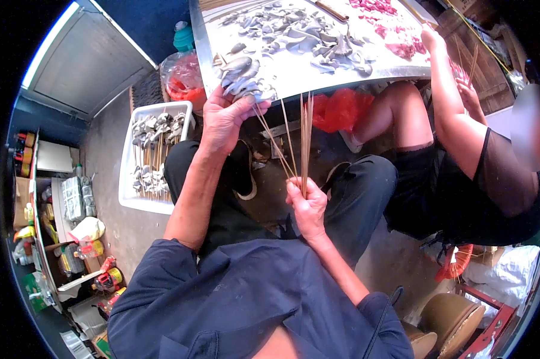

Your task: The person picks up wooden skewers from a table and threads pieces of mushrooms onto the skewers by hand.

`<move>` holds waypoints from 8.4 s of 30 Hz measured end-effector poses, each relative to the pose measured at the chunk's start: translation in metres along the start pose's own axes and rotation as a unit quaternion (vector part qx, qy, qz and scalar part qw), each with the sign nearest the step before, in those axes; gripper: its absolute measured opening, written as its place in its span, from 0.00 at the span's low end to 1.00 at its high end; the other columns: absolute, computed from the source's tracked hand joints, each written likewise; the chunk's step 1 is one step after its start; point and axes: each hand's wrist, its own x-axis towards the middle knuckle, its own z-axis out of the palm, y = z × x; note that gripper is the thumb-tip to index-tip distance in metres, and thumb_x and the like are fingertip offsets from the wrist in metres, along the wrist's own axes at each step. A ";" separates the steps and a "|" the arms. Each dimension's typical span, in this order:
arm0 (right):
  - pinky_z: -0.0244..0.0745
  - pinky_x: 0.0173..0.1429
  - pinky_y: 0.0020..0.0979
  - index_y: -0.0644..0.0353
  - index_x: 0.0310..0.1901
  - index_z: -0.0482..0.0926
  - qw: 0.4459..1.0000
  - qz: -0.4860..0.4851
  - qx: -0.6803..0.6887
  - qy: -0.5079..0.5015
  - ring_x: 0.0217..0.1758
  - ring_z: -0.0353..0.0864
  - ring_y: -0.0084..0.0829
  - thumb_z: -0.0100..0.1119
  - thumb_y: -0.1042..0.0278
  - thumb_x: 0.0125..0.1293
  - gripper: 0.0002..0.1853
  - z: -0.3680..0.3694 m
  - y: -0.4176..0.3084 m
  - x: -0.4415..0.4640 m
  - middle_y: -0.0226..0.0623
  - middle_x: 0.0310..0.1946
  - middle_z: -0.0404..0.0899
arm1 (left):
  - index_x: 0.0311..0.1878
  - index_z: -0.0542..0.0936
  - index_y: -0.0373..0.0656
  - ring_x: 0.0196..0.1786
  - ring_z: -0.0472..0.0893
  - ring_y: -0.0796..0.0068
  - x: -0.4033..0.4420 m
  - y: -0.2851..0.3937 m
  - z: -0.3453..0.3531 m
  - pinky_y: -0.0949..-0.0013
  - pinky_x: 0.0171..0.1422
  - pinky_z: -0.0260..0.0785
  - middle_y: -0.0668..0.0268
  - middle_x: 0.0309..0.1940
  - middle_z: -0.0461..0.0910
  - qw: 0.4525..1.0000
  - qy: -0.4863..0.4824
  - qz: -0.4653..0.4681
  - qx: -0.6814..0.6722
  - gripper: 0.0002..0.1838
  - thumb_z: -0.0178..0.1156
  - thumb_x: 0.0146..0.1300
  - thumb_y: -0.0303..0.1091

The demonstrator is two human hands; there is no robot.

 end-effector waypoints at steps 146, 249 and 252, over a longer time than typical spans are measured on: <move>0.50 0.22 0.16 0.64 0.42 0.78 0.986 0.089 -0.043 -0.134 0.17 0.57 0.09 0.54 0.63 0.72 0.12 0.021 0.027 0.001 0.29 0.21 0.76 | 0.46 0.72 0.35 0.43 0.81 0.60 -0.084 0.165 -0.282 0.53 0.49 0.79 0.54 0.45 0.77 0.872 0.428 0.234 -0.052 0.10 0.53 0.61 0.23; 0.58 0.26 0.16 0.61 0.45 0.80 1.000 -0.031 -0.002 0.001 0.22 0.63 0.10 0.56 0.63 0.71 0.11 0.009 -0.065 0.106 0.23 0.23 0.77 | 0.50 0.77 0.33 0.44 0.84 0.61 0.145 -0.006 0.032 0.59 0.52 0.77 0.53 0.40 0.82 0.976 -0.143 -0.139 0.086 0.14 0.57 0.68 0.34; 0.57 0.26 0.16 0.60 0.45 0.80 0.999 -0.031 0.021 0.016 0.22 0.63 0.10 0.56 0.63 0.71 0.11 0.010 -0.064 0.102 0.23 0.23 0.77 | 0.49 0.75 0.36 0.44 0.84 0.54 0.135 -0.001 0.038 0.54 0.52 0.77 0.47 0.42 0.81 0.972 -0.140 -0.182 -0.047 0.14 0.57 0.68 0.36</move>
